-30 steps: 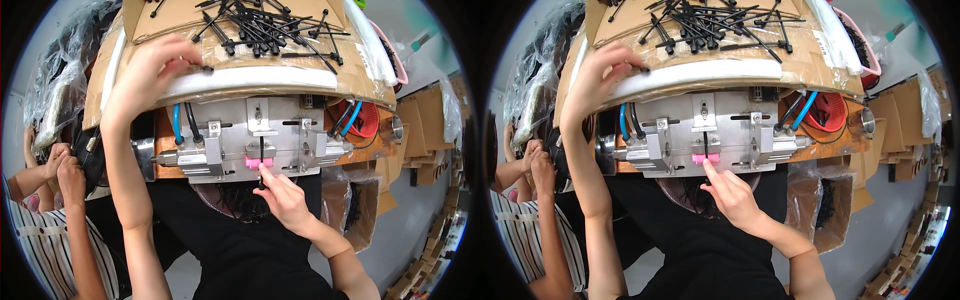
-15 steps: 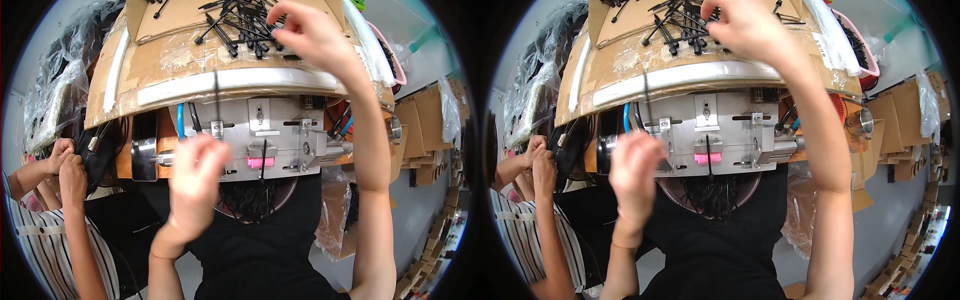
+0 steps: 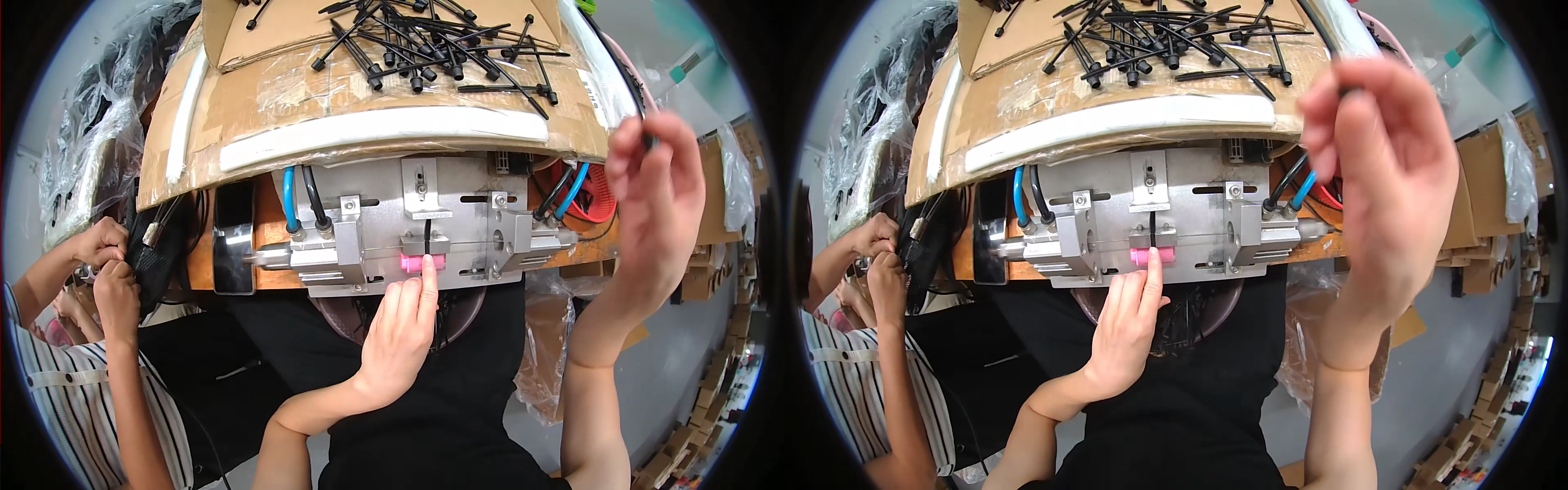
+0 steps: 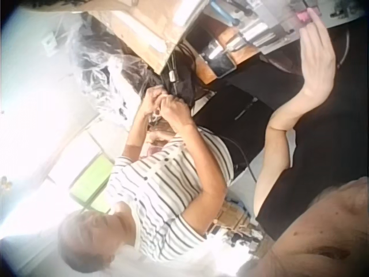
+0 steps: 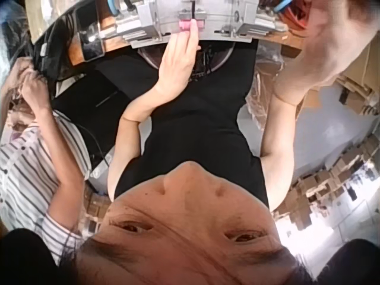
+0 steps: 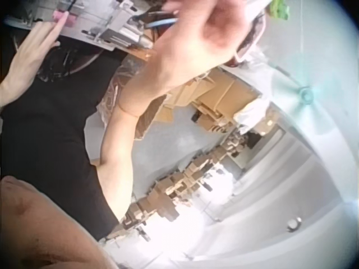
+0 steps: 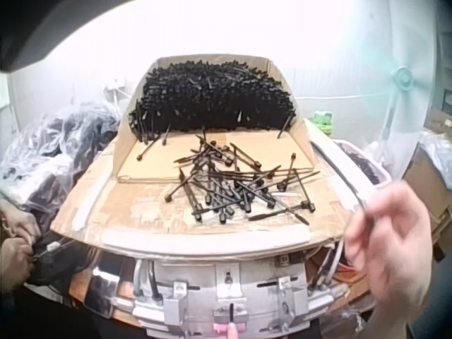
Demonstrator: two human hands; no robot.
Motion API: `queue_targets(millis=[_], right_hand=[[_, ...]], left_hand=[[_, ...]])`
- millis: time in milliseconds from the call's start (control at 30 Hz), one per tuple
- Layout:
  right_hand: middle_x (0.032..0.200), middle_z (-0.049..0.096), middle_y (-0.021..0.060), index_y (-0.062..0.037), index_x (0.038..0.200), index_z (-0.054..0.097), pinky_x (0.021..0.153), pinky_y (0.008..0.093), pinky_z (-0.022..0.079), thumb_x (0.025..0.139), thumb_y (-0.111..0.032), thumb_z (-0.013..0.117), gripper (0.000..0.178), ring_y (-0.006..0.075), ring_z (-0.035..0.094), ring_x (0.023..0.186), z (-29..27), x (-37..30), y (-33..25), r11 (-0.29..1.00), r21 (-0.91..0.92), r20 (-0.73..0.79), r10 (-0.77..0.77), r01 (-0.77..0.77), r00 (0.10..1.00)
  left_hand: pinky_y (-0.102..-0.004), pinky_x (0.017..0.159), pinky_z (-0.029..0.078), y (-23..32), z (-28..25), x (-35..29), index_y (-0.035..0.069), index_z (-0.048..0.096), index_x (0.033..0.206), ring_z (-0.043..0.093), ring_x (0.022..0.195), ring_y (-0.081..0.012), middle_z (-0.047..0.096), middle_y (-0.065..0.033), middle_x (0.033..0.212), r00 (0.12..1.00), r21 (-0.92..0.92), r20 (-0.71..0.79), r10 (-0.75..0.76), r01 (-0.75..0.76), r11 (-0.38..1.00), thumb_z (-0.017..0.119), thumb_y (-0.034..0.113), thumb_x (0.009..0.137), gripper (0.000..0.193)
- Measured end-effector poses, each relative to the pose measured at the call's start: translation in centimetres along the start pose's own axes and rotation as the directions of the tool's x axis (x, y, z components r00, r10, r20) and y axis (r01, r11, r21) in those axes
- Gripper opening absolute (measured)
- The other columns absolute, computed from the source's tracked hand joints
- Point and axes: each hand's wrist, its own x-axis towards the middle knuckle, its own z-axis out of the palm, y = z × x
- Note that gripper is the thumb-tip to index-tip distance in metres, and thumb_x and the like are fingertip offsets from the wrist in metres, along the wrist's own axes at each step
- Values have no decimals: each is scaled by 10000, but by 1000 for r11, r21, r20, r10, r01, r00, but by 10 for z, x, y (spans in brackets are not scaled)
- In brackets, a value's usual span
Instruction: The person repeatedly picks up black cable ties from a cardboard box and inserts them into a metal jig on a workbench. They manipulate a pink lever on the machine to process each tie individually. A coworker is visible in the background handling a black mesh bag.
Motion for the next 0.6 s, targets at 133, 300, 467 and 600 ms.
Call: queue_targets(millis=[133,300,467,600], right_hand=[[934,679,146,31,1098,605,668,275,524,800,48,727,323,179,631,768,18,-65,32,930,-326,83,-151,170,985],[791,619,125,65,1238,575,607,325,498,712,86,763,559,230,594,669,49,-147,65,771,-629,195,32,100,980],[685,511,84,66,1340,508,592,343,453,741,58,749,645,218,517,617,68,-162,96,775,-615,278,43,144,960],[676,487,80,53,1356,498,591,349,446,759,22,751,649,218,506,617,67,-156,101,782,-611,293,84,119,952]], left_hand=[[-310,811,489,-1,-8,-3,-79,435,1380,527,846,-208,502,-88,928,998,-28,30,-53,54,998,646,31,800,627],[-405,845,454,-54,-67,82,25,593,1203,556,933,-325,591,-142,983,960,-77,-280,7,-30,997,565,-68,842,374],[-335,815,486,-166,-75,172,42,605,1064,594,847,-242,632,-114,1043,944,-79,-329,-38,12,997,617,7,866,201],[-301,786,486,-164,-91,176,53,593,1123,590,814,-178,641,-86,1011,979,-186,-148,-140,112,976,639,-14,843,292]])
